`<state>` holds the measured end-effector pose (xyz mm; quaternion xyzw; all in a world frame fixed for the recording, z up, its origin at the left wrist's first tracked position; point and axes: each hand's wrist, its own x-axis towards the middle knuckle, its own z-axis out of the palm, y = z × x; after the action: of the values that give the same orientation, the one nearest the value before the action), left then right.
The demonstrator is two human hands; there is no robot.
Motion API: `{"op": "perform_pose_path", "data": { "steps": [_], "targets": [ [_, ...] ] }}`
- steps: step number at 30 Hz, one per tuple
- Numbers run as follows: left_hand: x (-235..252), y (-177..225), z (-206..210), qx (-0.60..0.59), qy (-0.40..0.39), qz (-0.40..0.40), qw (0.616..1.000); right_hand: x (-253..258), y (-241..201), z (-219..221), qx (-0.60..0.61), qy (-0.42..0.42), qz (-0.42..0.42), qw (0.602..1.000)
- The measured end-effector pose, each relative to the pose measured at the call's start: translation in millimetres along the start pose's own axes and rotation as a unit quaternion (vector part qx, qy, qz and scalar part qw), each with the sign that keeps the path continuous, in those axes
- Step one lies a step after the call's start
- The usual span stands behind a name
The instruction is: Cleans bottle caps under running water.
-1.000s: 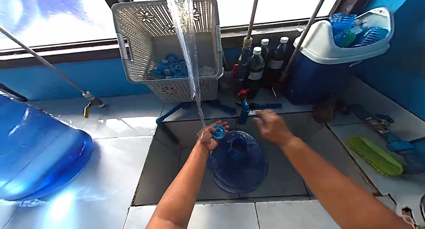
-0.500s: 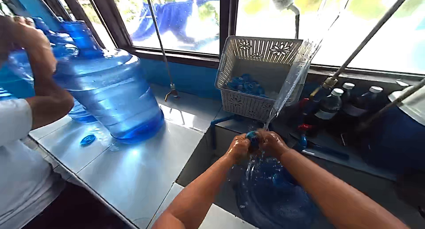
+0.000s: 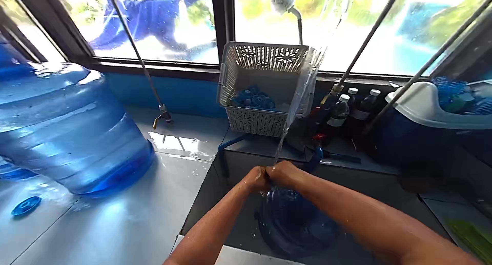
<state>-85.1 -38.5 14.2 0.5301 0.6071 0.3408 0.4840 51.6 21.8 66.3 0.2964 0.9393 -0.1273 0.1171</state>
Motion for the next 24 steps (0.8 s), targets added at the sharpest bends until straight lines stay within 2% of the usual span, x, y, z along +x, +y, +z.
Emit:
{"op": "perform_pose_path", "data": {
  "steps": [1,2,4,5,6,9,11,13,16,17,19,22,24],
  "targets": [
    [4,6,2,-0.026,0.032,0.017,0.999,1,1,-5,0.047,0.034,0.017,0.998],
    [8,12,7,-0.103,0.073,0.020,0.992,5,7,-5,0.133,0.061,0.061,0.987],
    [24,19,18,-0.247,0.121,-0.002,0.961,10,25,4,0.319,0.093,0.139,0.933],
    [31,19,25,-0.284,0.116,-0.028,0.951,4,33,8,0.357,0.104,0.159,0.915],
    [34,17,32,-0.308,0.102,-0.059,0.944,-8,42,11,0.361,0.125,0.168,0.909],
    [38,8,51,-0.319,0.071,-0.115,0.938,-77,90,18,0.272,0.249,0.196,0.909],
    [35,9,57,-0.319,0.038,-0.106,0.941,-139,140,27,0.216,0.296,0.283,0.886],
    [25,14,62,-0.352,0.009,-0.077,0.933,-207,192,56,0.171,0.280,0.425,0.843],
    [7,23,66,-0.410,-0.025,-0.046,0.911,-293,230,99,0.142,0.133,0.593,0.781],
    [1,27,68,-0.422,-0.021,-0.052,0.905,-310,235,115,0.140,0.106,0.617,0.767],
    [-7,34,73,-0.428,0.000,-0.080,0.900,-327,241,142,0.141,0.105,0.624,0.762],
    [-19,40,80,-0.429,0.057,-0.103,0.896,-332,244,154,0.156,0.206,0.603,0.754],
    [-26,42,85,-0.420,0.104,-0.103,0.895,-330,250,151,0.125,0.212,0.622,0.743]
  ]
}}
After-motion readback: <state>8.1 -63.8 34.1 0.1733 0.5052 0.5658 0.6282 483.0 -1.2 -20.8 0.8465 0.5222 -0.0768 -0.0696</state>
